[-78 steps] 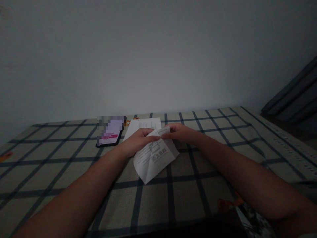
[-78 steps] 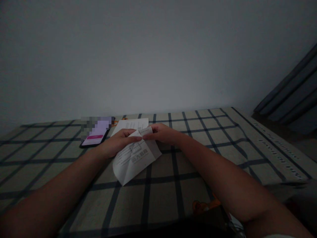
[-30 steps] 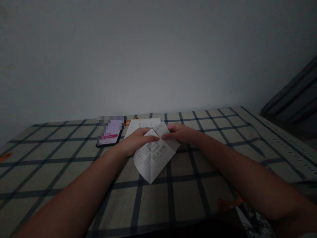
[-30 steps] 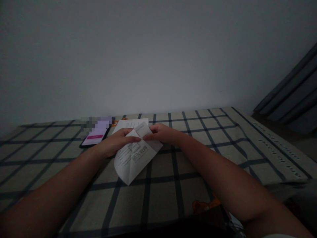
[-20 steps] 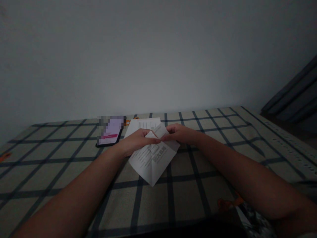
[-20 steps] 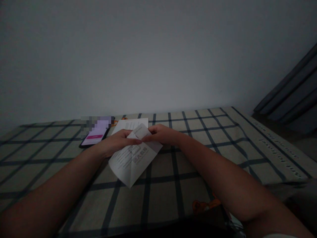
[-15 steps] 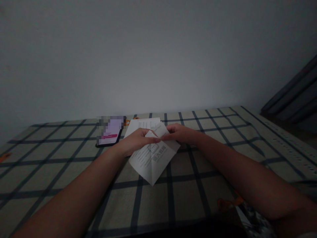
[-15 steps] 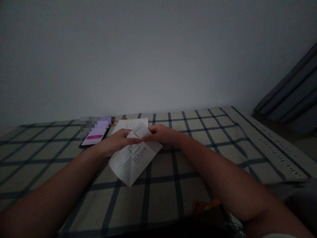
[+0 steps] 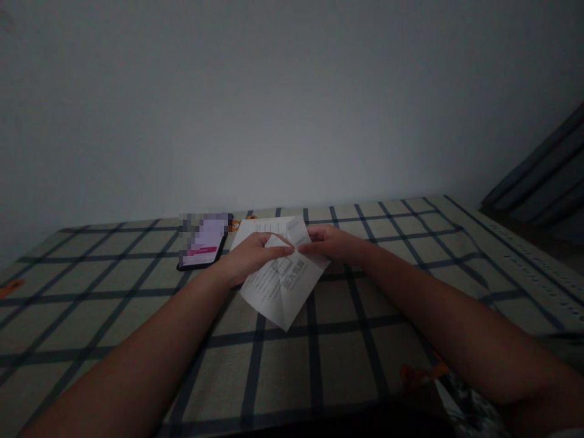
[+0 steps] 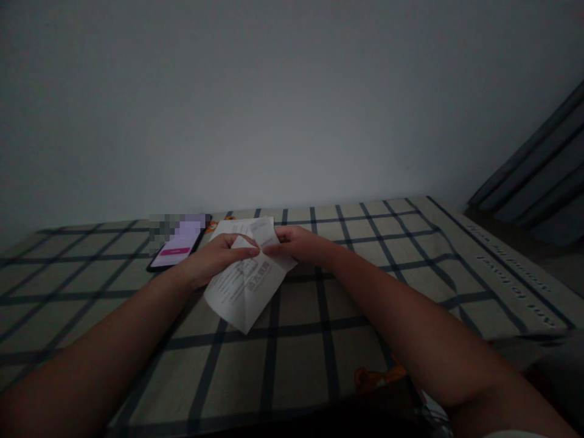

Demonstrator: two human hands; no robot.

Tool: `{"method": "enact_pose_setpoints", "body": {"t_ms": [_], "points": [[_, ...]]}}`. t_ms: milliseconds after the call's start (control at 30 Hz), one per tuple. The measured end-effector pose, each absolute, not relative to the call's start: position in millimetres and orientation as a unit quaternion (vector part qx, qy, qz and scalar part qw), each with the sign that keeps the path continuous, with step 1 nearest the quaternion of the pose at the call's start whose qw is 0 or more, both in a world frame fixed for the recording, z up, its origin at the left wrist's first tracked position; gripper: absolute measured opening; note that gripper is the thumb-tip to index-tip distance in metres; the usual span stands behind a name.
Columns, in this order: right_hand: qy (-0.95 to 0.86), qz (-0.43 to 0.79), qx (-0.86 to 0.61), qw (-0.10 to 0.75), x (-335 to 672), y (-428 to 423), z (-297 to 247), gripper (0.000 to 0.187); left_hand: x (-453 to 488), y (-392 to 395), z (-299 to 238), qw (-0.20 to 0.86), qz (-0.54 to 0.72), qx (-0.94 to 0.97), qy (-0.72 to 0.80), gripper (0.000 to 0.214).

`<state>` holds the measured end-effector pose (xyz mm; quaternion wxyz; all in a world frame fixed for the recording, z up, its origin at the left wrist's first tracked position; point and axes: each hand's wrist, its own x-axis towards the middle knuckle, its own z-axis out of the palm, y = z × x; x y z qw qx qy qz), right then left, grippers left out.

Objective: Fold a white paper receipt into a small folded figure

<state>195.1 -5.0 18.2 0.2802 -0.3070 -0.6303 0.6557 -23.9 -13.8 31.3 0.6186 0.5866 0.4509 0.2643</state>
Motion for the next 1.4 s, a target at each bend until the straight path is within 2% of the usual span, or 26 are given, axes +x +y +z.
{"method": "enact_pose_setpoints", "body": {"t_ms": [300, 533, 1100, 1400], "points": [[-0.656, 0.636, -0.336, 0.228, 197.5, -4.7, 19.4, 0.030, -27.7, -12.1, 29.1, 0.627, 0.223, 0.607, 0.434, 0.024], [-0.681, 0.616, -0.329, 0.223, 195.5, -5.5, 17.3, 0.034, -26.6, -15.7, 29.7, 0.597, 0.201, 0.648, 0.428, 0.033], [-0.701, 0.601, -0.322, 0.207, 197.7, -0.7, 14.9, 0.036, -23.9, -16.8, 34.7, 0.517, 0.219, 0.675, 0.479, 0.027], [-0.711, 0.593, -0.323, 0.197, 199.3, 0.0, 14.5, 0.037, -26.6, -15.2, 26.8, 0.546, 0.207, 0.658, 0.475, 0.031]]}}
